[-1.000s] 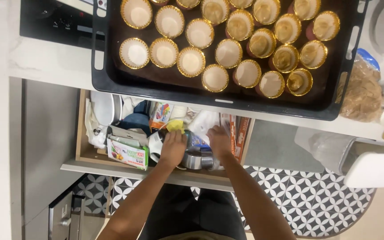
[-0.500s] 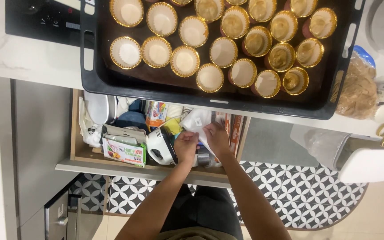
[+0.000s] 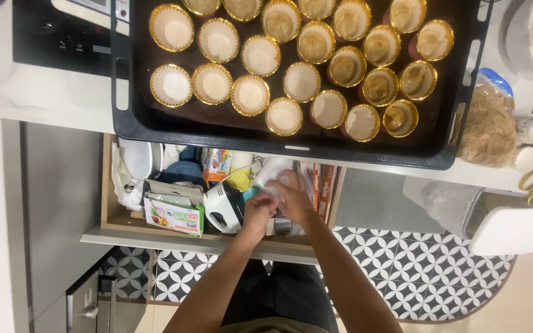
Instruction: Piping filling into tart shells on a baking tray.
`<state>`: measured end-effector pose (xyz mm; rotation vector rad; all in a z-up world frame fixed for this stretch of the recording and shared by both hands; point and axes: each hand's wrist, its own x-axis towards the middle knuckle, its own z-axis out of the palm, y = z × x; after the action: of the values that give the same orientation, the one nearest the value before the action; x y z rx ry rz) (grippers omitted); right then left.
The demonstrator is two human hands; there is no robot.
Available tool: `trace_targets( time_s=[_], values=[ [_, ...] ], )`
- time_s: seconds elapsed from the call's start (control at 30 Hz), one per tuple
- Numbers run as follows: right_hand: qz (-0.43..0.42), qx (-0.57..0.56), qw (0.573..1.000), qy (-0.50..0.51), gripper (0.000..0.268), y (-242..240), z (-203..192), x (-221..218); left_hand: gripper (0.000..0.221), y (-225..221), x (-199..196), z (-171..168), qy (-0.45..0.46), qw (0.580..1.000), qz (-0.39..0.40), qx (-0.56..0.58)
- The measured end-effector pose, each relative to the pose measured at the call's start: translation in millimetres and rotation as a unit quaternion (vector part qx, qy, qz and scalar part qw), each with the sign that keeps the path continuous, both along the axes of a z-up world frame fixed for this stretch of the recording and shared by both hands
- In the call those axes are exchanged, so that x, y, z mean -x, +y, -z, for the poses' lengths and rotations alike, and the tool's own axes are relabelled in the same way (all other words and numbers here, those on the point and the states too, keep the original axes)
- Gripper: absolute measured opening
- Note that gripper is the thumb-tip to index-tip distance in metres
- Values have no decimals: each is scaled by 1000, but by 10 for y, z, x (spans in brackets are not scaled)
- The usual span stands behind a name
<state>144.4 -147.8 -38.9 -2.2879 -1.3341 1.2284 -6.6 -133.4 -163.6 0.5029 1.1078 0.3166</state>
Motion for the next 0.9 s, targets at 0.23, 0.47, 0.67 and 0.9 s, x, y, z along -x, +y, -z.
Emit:
trace_targets(
  time_s=[0.23, 0.47, 0.67, 0.9],
  values=[
    [-10, -10, 997, -80, 61, -71, 432, 142, 7, 9, 348, -572, -95, 975, 25, 197],
    [-46, 41, 990, -129, 65, -55, 433, 59, 5, -49, 518, -1268, -184, 960, 142, 159],
    [-36, 36, 992, -118, 65, 31, 487, -185, 7, 97, 771, -2210, -286, 869, 384, 127],
    [333, 7, 794, 509, 102, -610, -87, -448, 12, 706, 804, -3013, -315, 839, 326, -303]
  ],
)
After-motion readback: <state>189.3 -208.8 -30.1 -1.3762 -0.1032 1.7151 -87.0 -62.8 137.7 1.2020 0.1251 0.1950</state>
